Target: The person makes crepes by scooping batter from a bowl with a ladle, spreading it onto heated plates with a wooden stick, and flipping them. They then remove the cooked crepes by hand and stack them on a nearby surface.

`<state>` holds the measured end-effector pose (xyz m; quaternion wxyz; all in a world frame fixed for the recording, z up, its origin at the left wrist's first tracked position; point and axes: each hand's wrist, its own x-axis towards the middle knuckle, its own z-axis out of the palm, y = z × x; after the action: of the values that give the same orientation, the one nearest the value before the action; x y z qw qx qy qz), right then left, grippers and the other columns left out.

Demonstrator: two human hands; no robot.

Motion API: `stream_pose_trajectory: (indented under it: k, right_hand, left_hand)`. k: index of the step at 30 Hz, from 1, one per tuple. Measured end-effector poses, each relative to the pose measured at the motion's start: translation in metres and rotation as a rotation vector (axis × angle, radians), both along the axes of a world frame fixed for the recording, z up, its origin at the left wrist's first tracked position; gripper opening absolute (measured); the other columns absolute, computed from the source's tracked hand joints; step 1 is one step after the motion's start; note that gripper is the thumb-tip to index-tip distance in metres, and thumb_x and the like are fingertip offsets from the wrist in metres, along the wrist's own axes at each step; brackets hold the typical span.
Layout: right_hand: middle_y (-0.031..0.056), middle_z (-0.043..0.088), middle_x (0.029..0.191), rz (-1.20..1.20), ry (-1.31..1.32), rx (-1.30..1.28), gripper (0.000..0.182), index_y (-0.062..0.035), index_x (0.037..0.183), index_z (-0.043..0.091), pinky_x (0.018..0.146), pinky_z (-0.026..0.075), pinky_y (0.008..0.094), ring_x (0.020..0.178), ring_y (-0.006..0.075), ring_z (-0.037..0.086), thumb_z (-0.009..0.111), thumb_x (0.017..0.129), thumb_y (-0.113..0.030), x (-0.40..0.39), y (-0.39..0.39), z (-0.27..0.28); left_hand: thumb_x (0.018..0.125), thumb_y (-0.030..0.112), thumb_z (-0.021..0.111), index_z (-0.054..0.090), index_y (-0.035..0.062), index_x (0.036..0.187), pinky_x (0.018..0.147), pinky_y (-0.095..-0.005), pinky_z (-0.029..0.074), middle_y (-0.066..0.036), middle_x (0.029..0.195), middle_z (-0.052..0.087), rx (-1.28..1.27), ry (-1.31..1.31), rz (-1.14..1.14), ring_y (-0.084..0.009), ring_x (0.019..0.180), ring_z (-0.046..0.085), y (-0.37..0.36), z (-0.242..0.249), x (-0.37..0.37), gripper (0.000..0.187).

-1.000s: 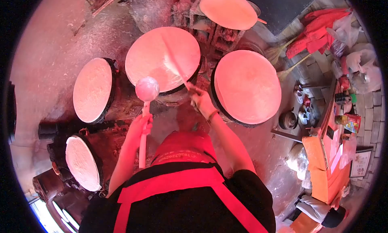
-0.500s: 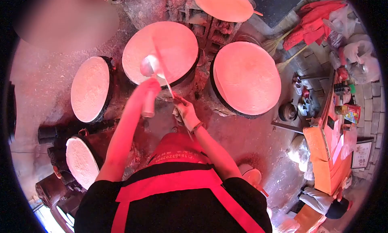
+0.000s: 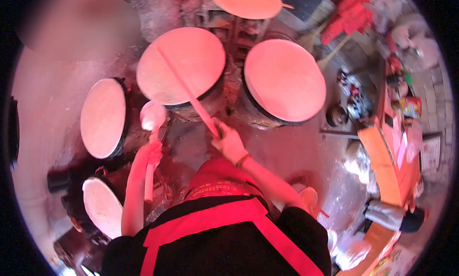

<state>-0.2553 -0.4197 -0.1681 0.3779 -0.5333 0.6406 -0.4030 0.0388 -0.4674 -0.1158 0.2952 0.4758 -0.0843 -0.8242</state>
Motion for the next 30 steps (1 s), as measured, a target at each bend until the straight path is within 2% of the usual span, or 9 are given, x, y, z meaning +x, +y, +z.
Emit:
stream_pose_trajectory:
  k: [2,3,5,13,19,23,25,27,30]
  right_hand:
    - [0.0212,0.064,0.091,-0.096,0.369,0.139,0.022,-0.0100,0.100,0.060,0.076,0.051,0.0462,0.086,0.0412,0.061,0.060,0.078,-0.013,-0.036,-0.020,0.011]
    - [0.0168,0.063,0.083,-0.133,0.605,-0.033,0.016,-0.0099,0.093,0.056,0.069,0.051,0.0458,0.080,0.0384,0.062,0.061,0.079,-0.017,-0.054,-0.029,0.015]
    - [0.0143,0.062,0.081,-0.151,0.789,-0.057,0.023,-0.0111,0.099,0.057,0.069,0.052,0.0427,0.076,0.0354,0.063,0.063,0.078,-0.017,-0.089,-0.051,0.024]
    - [0.0146,0.066,0.086,-0.075,0.953,-0.050,0.022,-0.0097,0.092,0.063,0.069,0.054,0.0431,0.080,0.0332,0.067,0.064,0.081,-0.029,-0.180,-0.098,-0.013]
    - [0.0051,0.067,0.078,0.056,0.478,0.390,0.023,-0.0182,0.097,0.070,0.061,0.049,0.0359,0.066,0.0176,0.062,0.064,0.080,-0.032,-0.271,-0.142,0.126]
    - [0.0009,0.067,0.086,0.201,0.338,0.322,0.031,-0.0061,0.103,0.067,0.067,0.049,0.0322,0.077,0.0098,0.060,0.064,0.081,-0.028,-0.338,-0.214,0.203]
    - [0.0030,0.066,0.094,0.354,-0.333,0.115,0.033,-0.0020,0.108,0.064,0.078,0.048,0.0287,0.086,0.0098,0.060,0.062,0.084,-0.024,-0.371,-0.259,0.197]
    - [0.0061,0.067,0.096,0.542,-0.130,-0.078,0.032,-0.0031,0.108,0.064,0.083,0.049,0.0304,0.089,0.0138,0.062,0.062,0.084,-0.024,-0.397,-0.316,0.219]
    - [0.0153,0.069,0.092,0.484,-0.298,-0.225,0.041,-0.0024,0.104,0.064,0.084,0.054,0.0409,0.086,0.0224,0.068,0.071,0.079,-0.034,-0.408,-0.376,0.256]
  left_hand:
    - [0.095,0.009,0.052,0.046,0.0083,0.091,0.036,-0.0158,0.025,0.003,0.066,0.042,-0.032,-0.061,0.004,-0.0029,0.046,0.034,0.018,-0.006,0.001,0.008]
    - [0.095,0.009,0.053,0.046,0.0089,0.091,0.036,-0.0159,0.025,0.003,0.065,0.041,-0.061,-0.120,0.019,-0.0027,0.045,0.034,0.027,-0.003,0.000,0.008]
    - [0.095,0.010,0.052,0.047,0.0084,0.091,0.036,-0.0162,0.024,0.003,0.066,0.041,-0.049,-0.172,0.016,-0.0025,0.045,0.032,0.036,0.001,-0.004,0.007]
    - [0.098,0.008,0.047,0.050,0.0006,0.104,0.037,-0.0161,0.025,0.002,0.069,0.039,0.170,0.213,0.285,-0.0031,0.047,0.031,0.034,0.028,-0.071,0.010]
    - [0.099,0.007,0.046,0.048,-0.0023,0.110,0.038,-0.0162,0.027,0.001,0.071,0.039,0.206,0.314,0.417,-0.0042,0.050,0.033,0.019,0.047,-0.148,0.014]
    - [0.099,0.007,0.045,0.047,-0.0031,0.111,0.038,-0.0168,0.027,0.000,0.071,0.039,0.187,0.386,0.460,-0.0048,0.050,0.033,0.010,0.063,-0.186,0.016]
    - [0.099,0.007,0.045,0.047,-0.0032,0.112,0.038,-0.0169,0.027,0.000,0.071,0.039,0.183,0.326,0.469,-0.0049,0.050,0.033,0.003,0.075,-0.201,0.016]
    - [0.099,0.007,0.045,0.047,-0.0033,0.112,0.037,-0.0168,0.027,0.000,0.071,0.039,0.168,0.304,0.490,-0.0048,0.050,0.033,-0.009,0.088,-0.212,0.016]
    - [0.099,0.008,0.045,0.046,-0.0032,0.111,0.037,-0.0164,0.027,0.000,0.072,0.039,0.121,0.310,0.523,-0.0044,0.050,0.033,-0.029,0.100,-0.223,0.017]
